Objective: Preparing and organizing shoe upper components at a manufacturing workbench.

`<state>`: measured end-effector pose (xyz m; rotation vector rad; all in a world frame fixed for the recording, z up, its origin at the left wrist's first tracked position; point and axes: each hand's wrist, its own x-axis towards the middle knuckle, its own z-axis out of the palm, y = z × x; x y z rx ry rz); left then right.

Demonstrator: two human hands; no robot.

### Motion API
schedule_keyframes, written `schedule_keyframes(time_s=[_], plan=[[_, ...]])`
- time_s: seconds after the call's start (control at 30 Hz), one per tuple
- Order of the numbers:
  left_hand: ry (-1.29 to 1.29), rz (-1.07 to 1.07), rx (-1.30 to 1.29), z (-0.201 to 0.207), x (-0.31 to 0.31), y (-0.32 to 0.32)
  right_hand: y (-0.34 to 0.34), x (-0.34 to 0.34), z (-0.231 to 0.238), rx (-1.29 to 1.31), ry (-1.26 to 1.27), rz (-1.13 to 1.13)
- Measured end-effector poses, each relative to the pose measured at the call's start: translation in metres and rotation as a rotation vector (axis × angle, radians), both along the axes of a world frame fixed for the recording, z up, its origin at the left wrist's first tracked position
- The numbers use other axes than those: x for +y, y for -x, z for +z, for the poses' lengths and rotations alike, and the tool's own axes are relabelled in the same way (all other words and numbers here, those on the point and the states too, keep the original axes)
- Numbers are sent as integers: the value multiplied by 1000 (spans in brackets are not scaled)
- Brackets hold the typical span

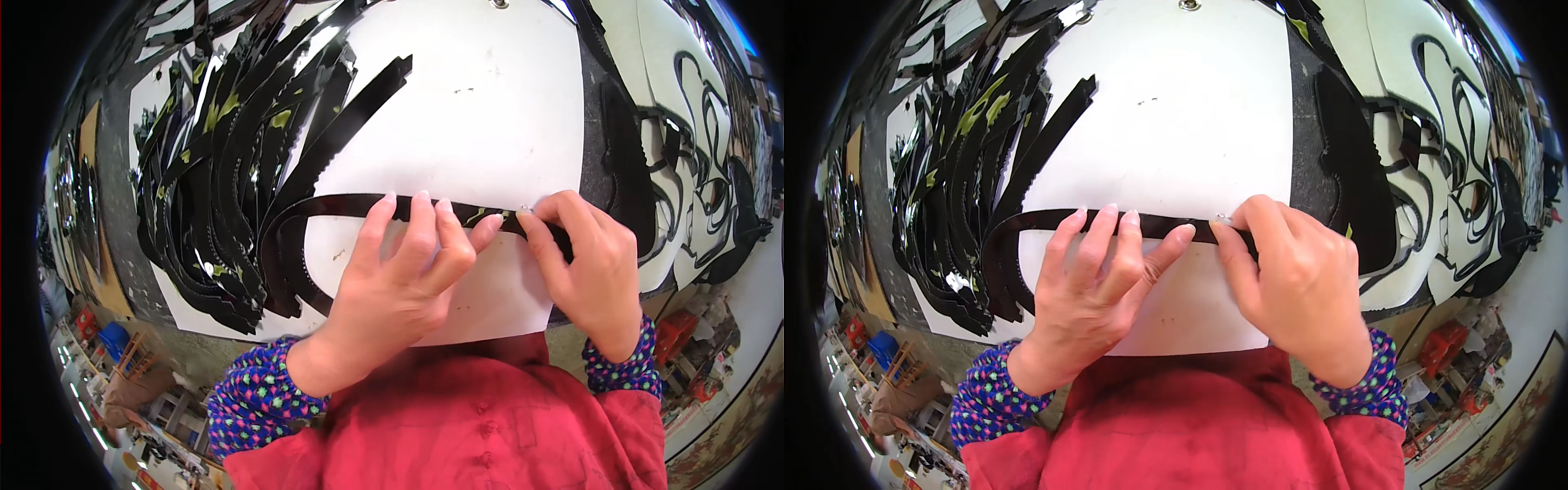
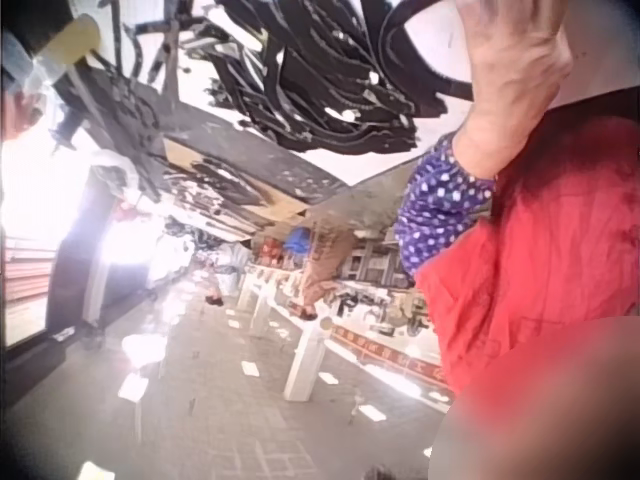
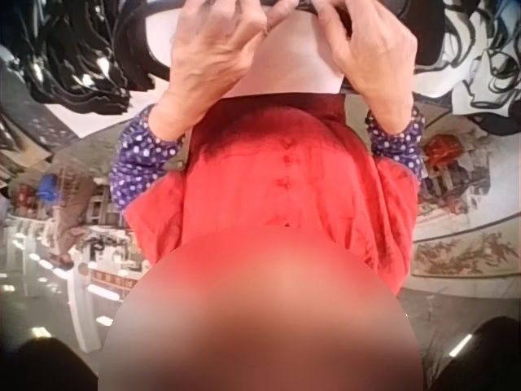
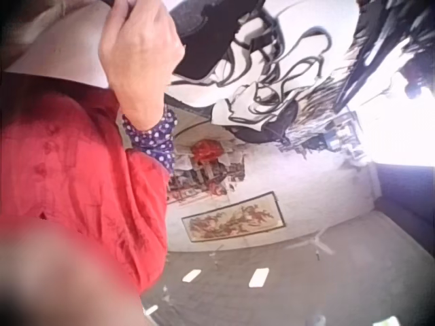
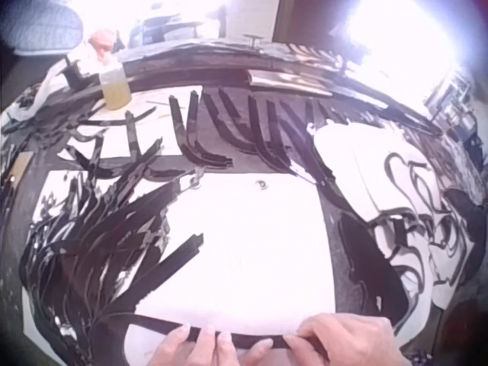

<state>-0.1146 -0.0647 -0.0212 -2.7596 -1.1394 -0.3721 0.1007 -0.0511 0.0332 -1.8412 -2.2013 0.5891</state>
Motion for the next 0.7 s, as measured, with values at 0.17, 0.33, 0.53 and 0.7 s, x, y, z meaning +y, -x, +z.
schedule_keyframes(time_s=[0.17,0.33,0.53,0.7], plan=[[85,-15,-4,12,-5,10,7,-19,-7,-151,-265,59],[153,18,-130,15,-10,22,7,-30,-18,-134,-309,70],[189,119,-149,10,-25,46,9,-36,-18,-124,-240,40],[258,140,-223,2,-29,56,23,-30,2,-215,-101,26]])
